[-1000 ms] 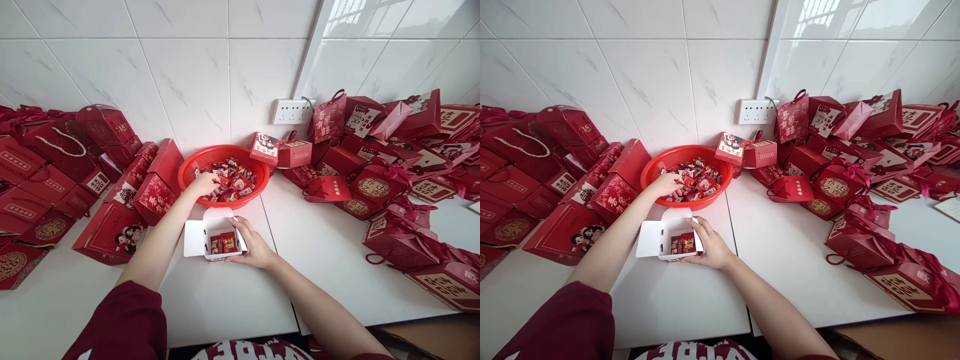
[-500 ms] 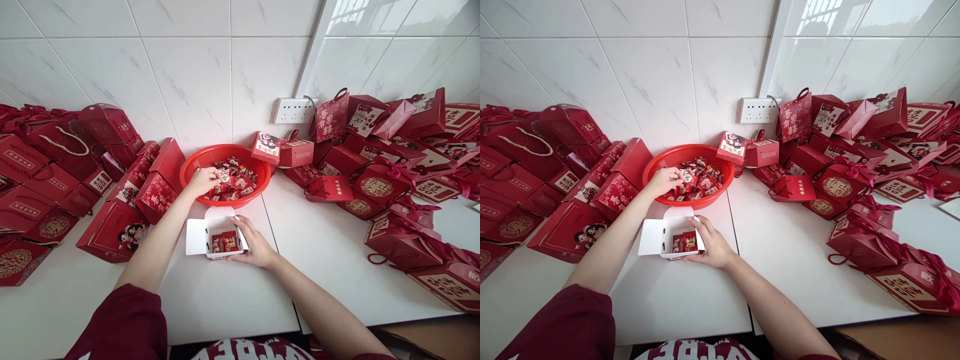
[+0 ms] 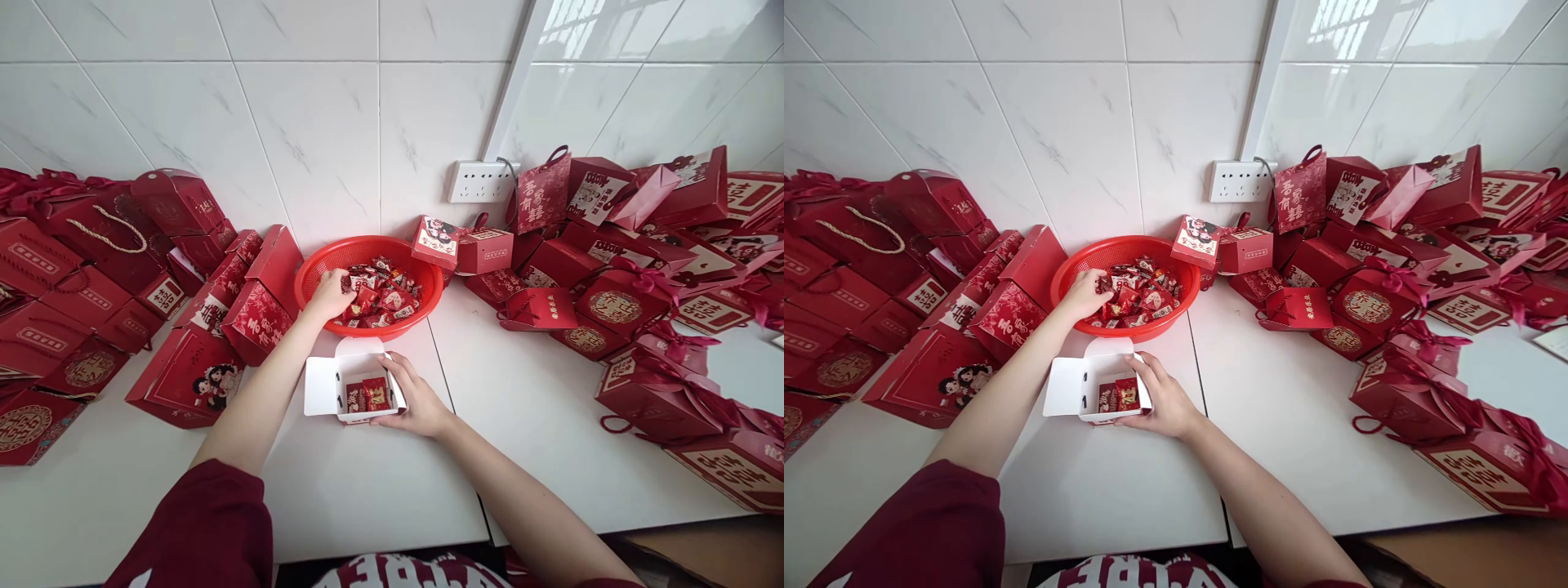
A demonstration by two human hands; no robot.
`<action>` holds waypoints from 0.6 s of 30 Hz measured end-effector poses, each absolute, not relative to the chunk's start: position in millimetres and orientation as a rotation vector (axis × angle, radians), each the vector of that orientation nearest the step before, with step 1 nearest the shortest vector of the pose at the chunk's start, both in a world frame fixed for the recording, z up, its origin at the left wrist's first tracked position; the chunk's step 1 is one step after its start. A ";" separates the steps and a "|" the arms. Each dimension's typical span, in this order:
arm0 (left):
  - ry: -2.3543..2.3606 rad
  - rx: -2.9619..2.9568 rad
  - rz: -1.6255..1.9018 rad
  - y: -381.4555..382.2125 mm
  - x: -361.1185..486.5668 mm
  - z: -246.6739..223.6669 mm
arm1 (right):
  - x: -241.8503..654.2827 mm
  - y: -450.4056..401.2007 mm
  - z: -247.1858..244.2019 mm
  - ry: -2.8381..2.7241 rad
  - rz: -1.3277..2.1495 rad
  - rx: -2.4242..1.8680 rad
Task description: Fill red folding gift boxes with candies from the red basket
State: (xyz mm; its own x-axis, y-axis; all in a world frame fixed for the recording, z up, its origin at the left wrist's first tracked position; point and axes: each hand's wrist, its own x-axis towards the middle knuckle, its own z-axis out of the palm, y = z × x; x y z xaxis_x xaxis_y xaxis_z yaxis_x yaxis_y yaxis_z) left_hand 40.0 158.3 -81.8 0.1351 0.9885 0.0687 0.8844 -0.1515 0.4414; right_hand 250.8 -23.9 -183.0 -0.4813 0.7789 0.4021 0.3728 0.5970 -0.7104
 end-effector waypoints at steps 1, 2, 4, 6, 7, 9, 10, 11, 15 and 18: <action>1.812 2.148 0.421 159.6 40.8 -83.3 | 250.7 -23.9 -182.8 -2.094 0.712 -0.905; 1.793 2.169 0.332 161.3 41.6 -85.3 | 250.6 -23.8 -182.6 -2.094 0.710 -0.902; 1.750 2.198 0.145 165.4 43.4 -89.9 | 250.6 -23.7 -182.4 -2.093 0.706 -0.897; 1.704 2.209 -0.033 169.4 45.7 -93.5 | 250.9 -23.7 -182.7 -2.094 0.701 -0.898; 1.680 2.213 -0.112 170.9 47.1 -94.5 | 251.0 -23.8 -182.9 -2.095 0.698 -0.901; 1.641 2.218 -0.249 172.4 50.0 -94.3 | 251.3 -23.8 -183.5 -2.100 0.689 -0.906; 1.631 2.215 -0.309 172.3 51.3 -93.3 | 251.4 -23.8 -183.8 -2.102 0.683 -0.906; 1.625 2.211 -0.363 171.6 52.5 -92.0 | 251.4 -23.7 -183.9 -2.105 0.677 -0.905; 1.611 2.189 -0.509 167.2 55.9 -86.6 | 251.3 -23.7 -183.5 -2.106 0.676 -0.895; 1.597 2.189 -0.528 165.2 57.8 -84.6 | 251.2 -23.8 -183.0 -2.100 0.681 -0.897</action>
State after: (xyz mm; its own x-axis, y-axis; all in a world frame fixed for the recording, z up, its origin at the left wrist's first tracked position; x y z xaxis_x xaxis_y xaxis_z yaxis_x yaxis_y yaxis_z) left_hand 57.8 165.2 -84.6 0.2841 0.8133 -0.5078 0.9557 -0.2828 0.0817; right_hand 251.2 -23.8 -183.0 -0.4811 0.7692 0.4206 0.3758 0.6144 -0.6937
